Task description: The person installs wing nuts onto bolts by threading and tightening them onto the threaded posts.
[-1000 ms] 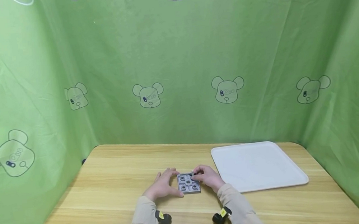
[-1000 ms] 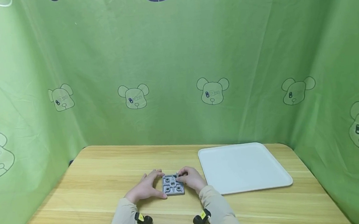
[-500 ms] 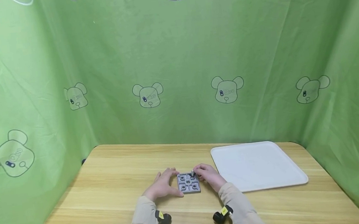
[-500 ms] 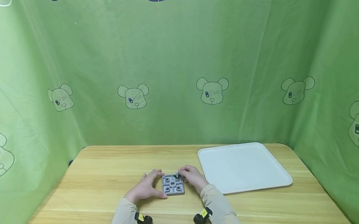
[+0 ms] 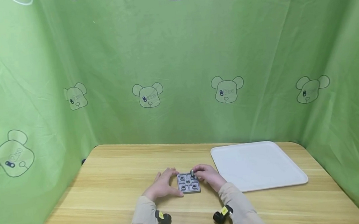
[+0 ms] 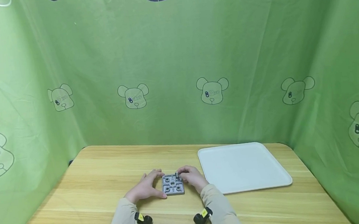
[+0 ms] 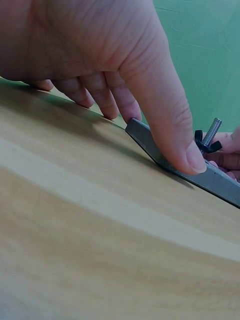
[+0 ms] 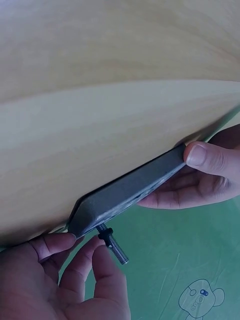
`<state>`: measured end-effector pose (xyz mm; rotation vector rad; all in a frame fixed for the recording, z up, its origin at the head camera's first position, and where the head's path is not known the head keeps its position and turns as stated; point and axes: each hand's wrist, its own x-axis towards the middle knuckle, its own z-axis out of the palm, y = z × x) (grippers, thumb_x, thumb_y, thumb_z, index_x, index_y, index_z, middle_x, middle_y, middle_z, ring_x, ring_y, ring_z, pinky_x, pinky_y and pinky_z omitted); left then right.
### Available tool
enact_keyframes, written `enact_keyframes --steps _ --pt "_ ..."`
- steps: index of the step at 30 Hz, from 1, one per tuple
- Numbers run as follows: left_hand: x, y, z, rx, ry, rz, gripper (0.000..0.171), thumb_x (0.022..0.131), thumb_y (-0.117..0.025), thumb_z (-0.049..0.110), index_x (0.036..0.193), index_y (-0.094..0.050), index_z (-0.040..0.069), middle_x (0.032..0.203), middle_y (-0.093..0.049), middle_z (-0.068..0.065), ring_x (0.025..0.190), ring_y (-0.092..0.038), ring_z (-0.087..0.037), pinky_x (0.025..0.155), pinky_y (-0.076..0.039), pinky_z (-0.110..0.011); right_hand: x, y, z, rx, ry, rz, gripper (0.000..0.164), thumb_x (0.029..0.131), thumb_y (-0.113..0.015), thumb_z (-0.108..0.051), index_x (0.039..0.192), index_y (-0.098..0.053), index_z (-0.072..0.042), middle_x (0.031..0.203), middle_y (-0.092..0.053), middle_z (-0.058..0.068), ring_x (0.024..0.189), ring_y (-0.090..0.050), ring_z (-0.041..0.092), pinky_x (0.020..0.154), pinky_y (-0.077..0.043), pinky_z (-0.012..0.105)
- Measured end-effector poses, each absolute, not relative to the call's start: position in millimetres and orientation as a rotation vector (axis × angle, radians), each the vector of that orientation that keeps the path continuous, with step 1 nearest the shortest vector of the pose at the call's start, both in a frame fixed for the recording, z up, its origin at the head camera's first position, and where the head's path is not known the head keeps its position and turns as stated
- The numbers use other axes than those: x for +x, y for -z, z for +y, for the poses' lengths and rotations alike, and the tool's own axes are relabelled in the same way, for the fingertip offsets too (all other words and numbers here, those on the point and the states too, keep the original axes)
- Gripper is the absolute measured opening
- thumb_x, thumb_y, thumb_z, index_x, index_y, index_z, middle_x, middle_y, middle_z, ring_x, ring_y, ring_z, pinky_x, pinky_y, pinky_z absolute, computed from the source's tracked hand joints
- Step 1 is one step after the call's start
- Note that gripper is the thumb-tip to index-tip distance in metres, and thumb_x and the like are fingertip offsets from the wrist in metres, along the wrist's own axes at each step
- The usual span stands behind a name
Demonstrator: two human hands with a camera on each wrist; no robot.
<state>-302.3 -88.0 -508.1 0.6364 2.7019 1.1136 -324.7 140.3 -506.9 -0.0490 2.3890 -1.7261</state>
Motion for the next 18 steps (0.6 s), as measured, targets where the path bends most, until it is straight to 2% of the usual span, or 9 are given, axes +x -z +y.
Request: enact_keyframes --steps 7,18 --pt "-302.5 508.8 -88.3 0.638 -1.089 2.711 0.09 0.065 -0.085 0.042 0.14 -0.048 0.009 0.158 -0.032 -0.015 0.15 -0.021 -0.036 0.123 -0.003 -0.06 -321.7 504.9 141.0 -0.085 1.689 2.394 0.03 0.083 -0.065 -0.007 0.113 -0.067 -0.001 0.098 -0.067 0.01 0.079 -0.055 0.016 0.064 -0.043 0.026" --pt "-303.9 509.5 -88.4 0.635 -1.092 2.71 0.09 0.066 -0.084 0.043 0.14 -0.047 0.009 0.158 -0.032 -0.015 0.15 -0.021 -0.036 0.123 -0.003 -0.06 -322.9 506.4 140.0 -0.083 1.626 2.45 0.024 0.082 -0.07 -0.009 0.104 -0.067 -0.003 0.096 -0.065 0.008 0.082 -0.056 0.016 0.066 -0.046 0.024"
